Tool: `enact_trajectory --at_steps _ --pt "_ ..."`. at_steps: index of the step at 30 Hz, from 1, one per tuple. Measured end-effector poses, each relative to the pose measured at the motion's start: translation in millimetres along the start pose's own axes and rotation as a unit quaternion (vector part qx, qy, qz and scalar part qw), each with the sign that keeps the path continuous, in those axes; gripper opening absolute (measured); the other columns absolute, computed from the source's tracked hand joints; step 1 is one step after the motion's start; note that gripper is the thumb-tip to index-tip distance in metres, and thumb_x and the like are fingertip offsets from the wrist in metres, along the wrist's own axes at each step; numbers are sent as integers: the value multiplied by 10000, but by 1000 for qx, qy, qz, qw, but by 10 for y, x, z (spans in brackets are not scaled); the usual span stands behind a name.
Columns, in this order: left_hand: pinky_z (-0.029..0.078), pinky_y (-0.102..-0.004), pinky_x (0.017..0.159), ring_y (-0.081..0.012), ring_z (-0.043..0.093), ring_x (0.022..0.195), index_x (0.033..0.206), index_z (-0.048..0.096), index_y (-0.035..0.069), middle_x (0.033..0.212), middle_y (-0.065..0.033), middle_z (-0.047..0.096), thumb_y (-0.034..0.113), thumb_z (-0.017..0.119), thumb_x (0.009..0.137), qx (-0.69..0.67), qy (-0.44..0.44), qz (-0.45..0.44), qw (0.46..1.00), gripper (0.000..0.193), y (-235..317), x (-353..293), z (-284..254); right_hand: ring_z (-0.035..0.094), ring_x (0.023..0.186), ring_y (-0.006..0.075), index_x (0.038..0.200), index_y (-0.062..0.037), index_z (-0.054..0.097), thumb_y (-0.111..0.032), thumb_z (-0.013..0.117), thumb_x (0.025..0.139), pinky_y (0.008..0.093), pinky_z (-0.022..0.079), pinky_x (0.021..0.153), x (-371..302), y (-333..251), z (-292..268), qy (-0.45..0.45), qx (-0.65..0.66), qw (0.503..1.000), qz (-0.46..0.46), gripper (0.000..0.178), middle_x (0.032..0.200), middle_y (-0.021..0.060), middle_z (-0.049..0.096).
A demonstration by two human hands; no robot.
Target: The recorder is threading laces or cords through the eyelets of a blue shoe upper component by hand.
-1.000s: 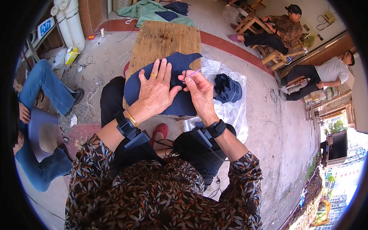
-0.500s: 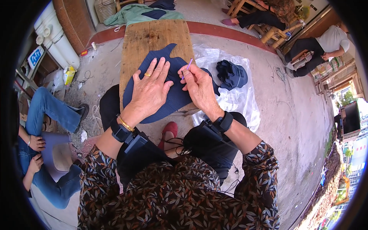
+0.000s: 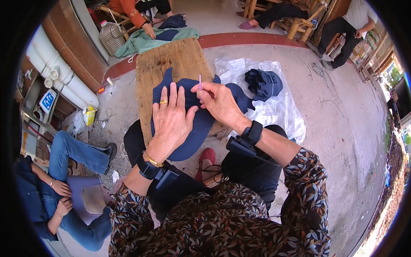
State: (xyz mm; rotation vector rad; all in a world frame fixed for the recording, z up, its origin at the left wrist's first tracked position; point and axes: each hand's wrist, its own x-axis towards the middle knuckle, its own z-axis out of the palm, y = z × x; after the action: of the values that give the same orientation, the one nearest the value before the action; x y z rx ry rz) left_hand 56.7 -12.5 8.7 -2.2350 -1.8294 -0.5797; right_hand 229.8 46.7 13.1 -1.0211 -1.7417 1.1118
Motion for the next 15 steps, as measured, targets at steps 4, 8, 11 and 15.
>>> enact_trajectory --at_steps 4,8,11,15 --pt "308 -492 1086 -293 407 1473 1465 518 0 1583 -147 460 273 557 1025 -71 -13 99 992 519 -85 33 80 693 743 112 1157 14 668 -57 649 980 263 580 684 44 4 -56 40 8 999 0 192 849 65 720" --pt "337 -479 1036 -287 407 1477 1478 502 -3 1572 -191 460 268 539 1034 -55 -10 71 996 521 -1 79 91 697 711 151 1101 19 690 -41 686 946 299 569 670 -62 14 -35 76 -31 997 -2 167 860 126 736" --pt "337 -496 1024 -313 393 1480 1485 487 -14 1577 -220 440 313 552 1025 -61 -12 71 996 568 -3 82 116 715 766 368 1107 34 710 -20 711 888 394 560 713 -91 -150 13 117 -184 971 -102 225 894 251 716" --pt "318 -522 1053 -331 379 1484 1485 479 -32 1579 -228 432 359 560 1015 -89 3 79 993 617 -38 63 185 710 790 410 1108 29 684 -25 717 878 429 556 716 -32 -113 -18 108 -241 957 -117 238 860 256 711"
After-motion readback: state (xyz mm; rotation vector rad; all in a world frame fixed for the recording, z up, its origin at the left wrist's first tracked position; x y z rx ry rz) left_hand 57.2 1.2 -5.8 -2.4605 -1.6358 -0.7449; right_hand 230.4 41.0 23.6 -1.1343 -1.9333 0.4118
